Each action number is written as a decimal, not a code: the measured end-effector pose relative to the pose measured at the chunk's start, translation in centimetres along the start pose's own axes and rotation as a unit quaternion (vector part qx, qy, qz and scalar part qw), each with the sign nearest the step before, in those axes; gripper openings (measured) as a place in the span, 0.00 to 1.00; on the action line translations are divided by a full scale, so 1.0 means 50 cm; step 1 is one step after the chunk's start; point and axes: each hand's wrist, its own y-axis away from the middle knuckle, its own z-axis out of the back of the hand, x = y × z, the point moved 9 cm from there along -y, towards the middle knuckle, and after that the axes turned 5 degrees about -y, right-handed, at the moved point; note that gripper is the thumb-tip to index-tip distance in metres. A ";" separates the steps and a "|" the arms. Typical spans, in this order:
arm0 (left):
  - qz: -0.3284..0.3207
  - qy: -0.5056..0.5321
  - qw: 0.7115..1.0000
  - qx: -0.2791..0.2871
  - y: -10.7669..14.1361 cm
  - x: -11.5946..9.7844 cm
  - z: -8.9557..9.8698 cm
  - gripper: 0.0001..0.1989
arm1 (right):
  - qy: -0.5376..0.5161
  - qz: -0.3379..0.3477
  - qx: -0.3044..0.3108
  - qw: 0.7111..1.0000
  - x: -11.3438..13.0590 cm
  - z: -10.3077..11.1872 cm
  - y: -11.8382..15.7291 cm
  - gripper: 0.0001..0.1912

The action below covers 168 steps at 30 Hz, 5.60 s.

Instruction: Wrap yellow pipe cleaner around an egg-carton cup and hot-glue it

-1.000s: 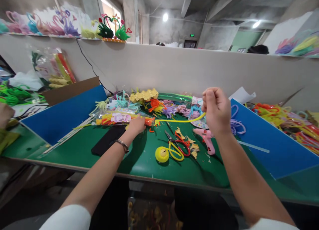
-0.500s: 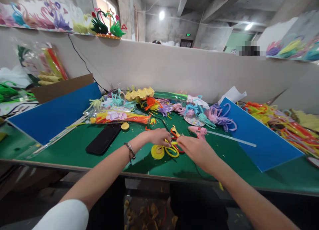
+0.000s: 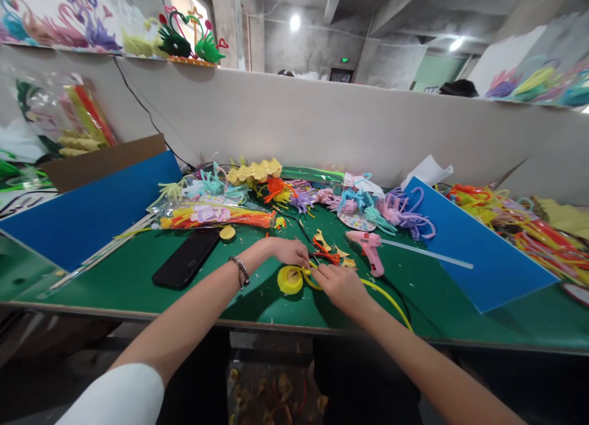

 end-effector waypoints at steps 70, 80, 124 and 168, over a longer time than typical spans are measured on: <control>0.021 -0.053 0.963 -0.263 0.142 -0.053 0.095 0.08 | -0.231 -0.065 0.106 0.965 -0.039 0.015 -0.080 0.19; 0.018 -0.054 0.957 -0.284 0.156 -0.049 0.086 0.05 | -0.222 -0.074 0.106 0.967 -0.026 0.035 -0.073 0.07; 0.060 0.017 0.977 -0.206 0.161 -0.056 0.069 0.08 | -0.115 0.060 0.166 0.978 0.008 0.055 -0.058 0.11; 0.098 -0.192 0.933 -0.290 0.177 -0.133 0.094 0.10 | -0.161 -0.029 0.014 0.986 -0.011 0.084 -0.052 0.25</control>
